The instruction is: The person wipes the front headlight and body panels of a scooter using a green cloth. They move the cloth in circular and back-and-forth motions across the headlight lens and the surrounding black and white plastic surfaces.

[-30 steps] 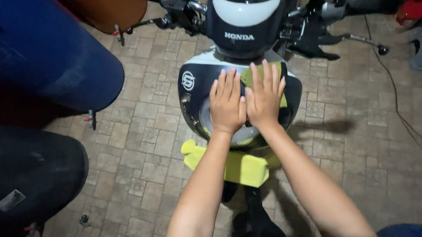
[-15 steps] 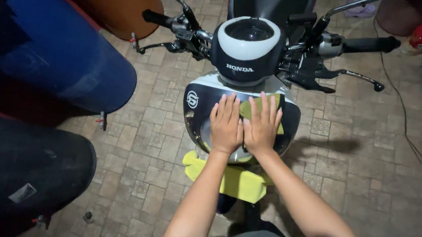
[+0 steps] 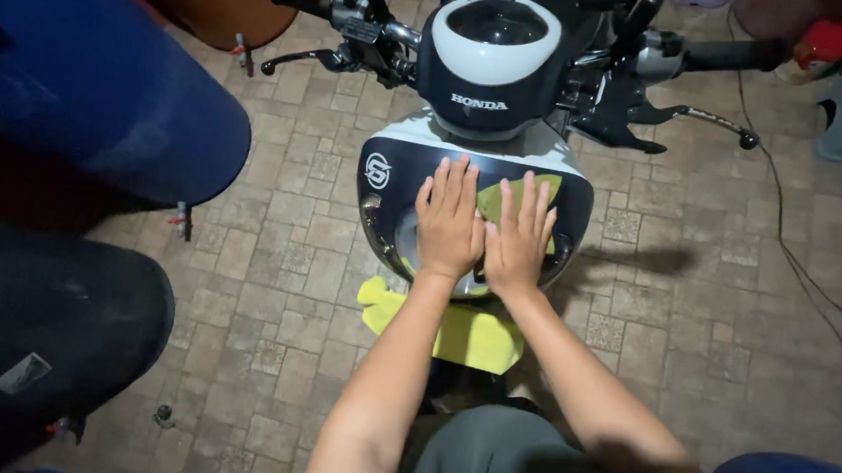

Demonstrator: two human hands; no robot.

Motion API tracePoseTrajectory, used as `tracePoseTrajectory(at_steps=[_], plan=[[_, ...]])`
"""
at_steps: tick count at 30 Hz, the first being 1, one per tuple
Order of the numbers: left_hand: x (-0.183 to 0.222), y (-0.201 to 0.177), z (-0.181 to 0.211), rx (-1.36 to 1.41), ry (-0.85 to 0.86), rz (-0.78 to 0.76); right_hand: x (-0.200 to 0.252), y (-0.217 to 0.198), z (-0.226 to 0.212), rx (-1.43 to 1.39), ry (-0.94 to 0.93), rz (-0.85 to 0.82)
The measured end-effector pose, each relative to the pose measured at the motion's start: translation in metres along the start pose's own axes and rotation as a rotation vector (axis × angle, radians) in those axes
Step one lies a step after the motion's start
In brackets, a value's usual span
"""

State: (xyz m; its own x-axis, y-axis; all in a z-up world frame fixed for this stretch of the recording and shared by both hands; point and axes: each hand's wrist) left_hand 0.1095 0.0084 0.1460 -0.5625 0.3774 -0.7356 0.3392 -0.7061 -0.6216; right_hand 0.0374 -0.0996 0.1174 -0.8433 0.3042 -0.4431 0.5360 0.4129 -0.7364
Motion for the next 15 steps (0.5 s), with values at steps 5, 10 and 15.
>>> tracePoseTrajectory(at_steps=[5,10,15], plan=[[0.003,-0.004,-0.009,0.119,-0.009,-0.022,-0.023,0.003,-0.018,0.062,0.077,0.038],[0.000,-0.016,-0.022,0.268,0.007,-0.075,-0.051,0.021,-0.011,0.136,0.158,0.092],[-0.004,-0.032,-0.044,0.278,0.119,-0.172,-0.045,0.016,-0.026,0.123,0.201,0.077]])
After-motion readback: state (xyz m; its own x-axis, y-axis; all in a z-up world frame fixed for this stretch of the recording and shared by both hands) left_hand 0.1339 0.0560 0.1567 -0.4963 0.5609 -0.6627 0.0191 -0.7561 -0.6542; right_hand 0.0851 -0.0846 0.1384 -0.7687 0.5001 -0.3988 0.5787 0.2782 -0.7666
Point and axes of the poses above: each hand's wrist, its own x-axis away from the middle knuckle, its own y-axis out of the palm, z = x × y, and after that the axes turned 5 degrees about x, right-handed
